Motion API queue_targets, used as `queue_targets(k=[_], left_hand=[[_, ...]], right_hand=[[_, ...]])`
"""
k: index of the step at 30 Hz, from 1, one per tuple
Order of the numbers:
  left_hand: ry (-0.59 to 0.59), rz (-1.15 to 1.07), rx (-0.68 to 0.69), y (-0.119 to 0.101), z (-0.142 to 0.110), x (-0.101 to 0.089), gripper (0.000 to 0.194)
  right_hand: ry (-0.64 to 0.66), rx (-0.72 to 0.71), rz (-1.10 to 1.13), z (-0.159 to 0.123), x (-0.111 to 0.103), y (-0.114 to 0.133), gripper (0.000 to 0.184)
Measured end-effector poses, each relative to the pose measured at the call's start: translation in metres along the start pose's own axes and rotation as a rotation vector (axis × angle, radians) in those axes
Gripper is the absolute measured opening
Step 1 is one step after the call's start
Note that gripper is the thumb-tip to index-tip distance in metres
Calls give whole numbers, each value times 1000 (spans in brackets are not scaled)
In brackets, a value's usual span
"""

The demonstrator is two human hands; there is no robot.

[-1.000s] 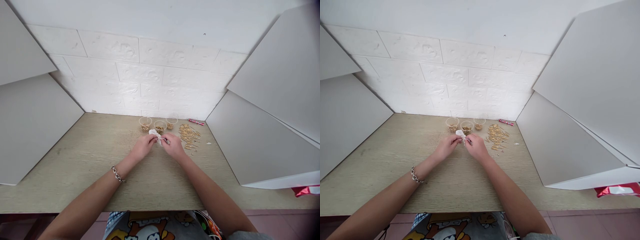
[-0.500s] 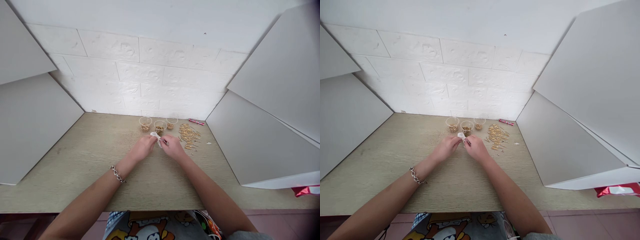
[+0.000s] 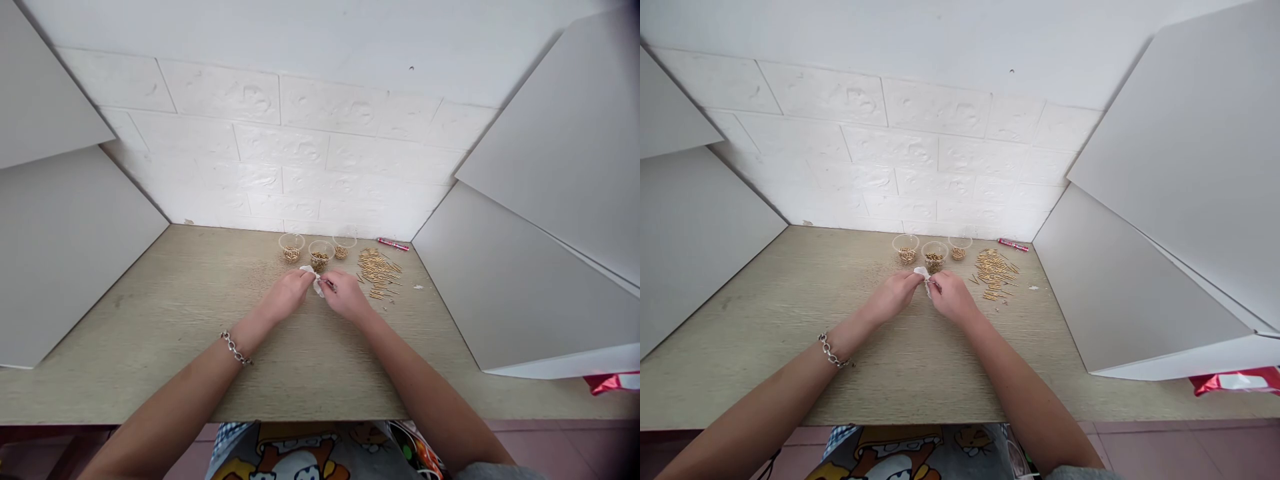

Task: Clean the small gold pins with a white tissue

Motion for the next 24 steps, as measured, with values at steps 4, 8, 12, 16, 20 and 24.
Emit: queue_targets(k=[4, 8, 12, 16, 20, 24], left_hand=[[19, 43, 8, -1, 0, 1, 15], [14, 83, 34, -3, 1, -1, 14], [15, 86, 50, -4, 0, -2, 14], [21, 97, 59, -4, 0, 0, 14], [38, 116, 73, -5, 1, 0, 14], [54, 128, 78, -7, 2, -1, 14]], right_hand=[[18, -17, -17, -1, 1, 3, 17], [33, -39, -40, -1, 0, 6, 19], [44, -58, -68, -1, 0, 8, 19], [63, -77, -113, -1, 2, 9, 19], [101, -91, -162, -2, 4, 9, 17], [112, -95, -177, -3, 5, 9, 17]])
Point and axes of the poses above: each hand's wrist, its own z-axis towards the middle knuckle, its own x-axis out of the palm, y = z × x, the point moved 7 cm from there along z, towards the middle knuckle, and after that the axes turned 4 degrees about z, right-handed, at the moved point
